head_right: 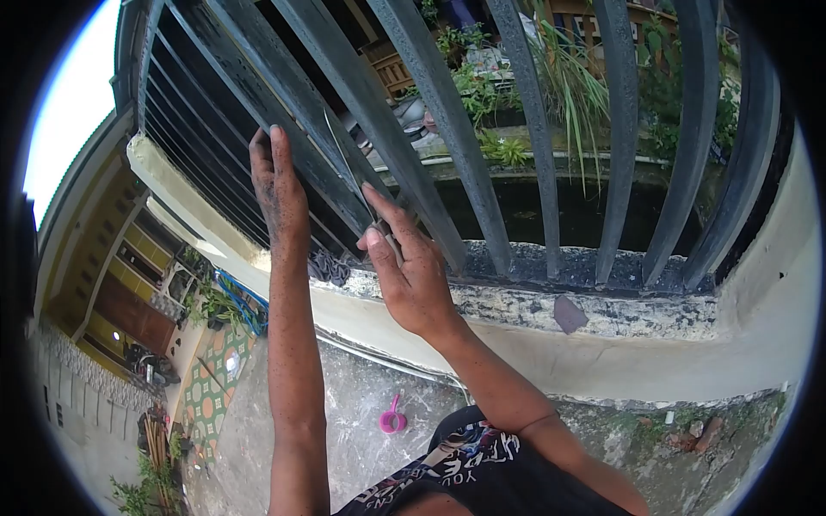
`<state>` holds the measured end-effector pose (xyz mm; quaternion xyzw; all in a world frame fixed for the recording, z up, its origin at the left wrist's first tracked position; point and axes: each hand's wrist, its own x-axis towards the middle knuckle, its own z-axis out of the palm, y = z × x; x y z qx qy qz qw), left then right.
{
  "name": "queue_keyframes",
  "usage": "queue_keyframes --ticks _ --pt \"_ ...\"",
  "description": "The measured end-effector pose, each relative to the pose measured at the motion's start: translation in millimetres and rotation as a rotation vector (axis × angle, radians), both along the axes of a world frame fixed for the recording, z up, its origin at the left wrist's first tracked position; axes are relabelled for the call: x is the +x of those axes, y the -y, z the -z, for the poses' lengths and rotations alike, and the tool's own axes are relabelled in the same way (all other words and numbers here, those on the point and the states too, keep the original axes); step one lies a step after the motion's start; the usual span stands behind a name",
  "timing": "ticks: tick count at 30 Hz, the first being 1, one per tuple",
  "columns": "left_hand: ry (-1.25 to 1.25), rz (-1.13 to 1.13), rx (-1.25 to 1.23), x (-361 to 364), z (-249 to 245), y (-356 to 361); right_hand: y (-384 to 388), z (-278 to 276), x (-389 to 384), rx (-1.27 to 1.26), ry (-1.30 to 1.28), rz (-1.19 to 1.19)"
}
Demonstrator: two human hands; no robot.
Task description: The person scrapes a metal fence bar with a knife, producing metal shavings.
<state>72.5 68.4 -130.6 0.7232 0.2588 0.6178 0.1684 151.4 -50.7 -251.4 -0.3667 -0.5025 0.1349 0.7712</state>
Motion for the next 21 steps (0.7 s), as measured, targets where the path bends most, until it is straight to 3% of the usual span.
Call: queue_keyframes --ticks 3,5,11,15,21 --pt "0.082 0.121 -0.107 10 -13 -3 1 -16 3 -0.053 0.002 -0.052" --pt "0.151 0.403 -0.267 13 -12 -21 -8 -25 4 -0.005 0.028 -0.022" --pt "0.339 0.447 -0.258 27 -5 -27 -9 -48 4 -0.019 0.053 0.014" --pt "0.347 0.467 -0.255 26 -3 -26 -5 -52 10 -0.176 0.028 0.04" --pt "0.33 0.48 -0.233 22 1 -31 -19 -42 -16 0.121 0.097 -0.081"
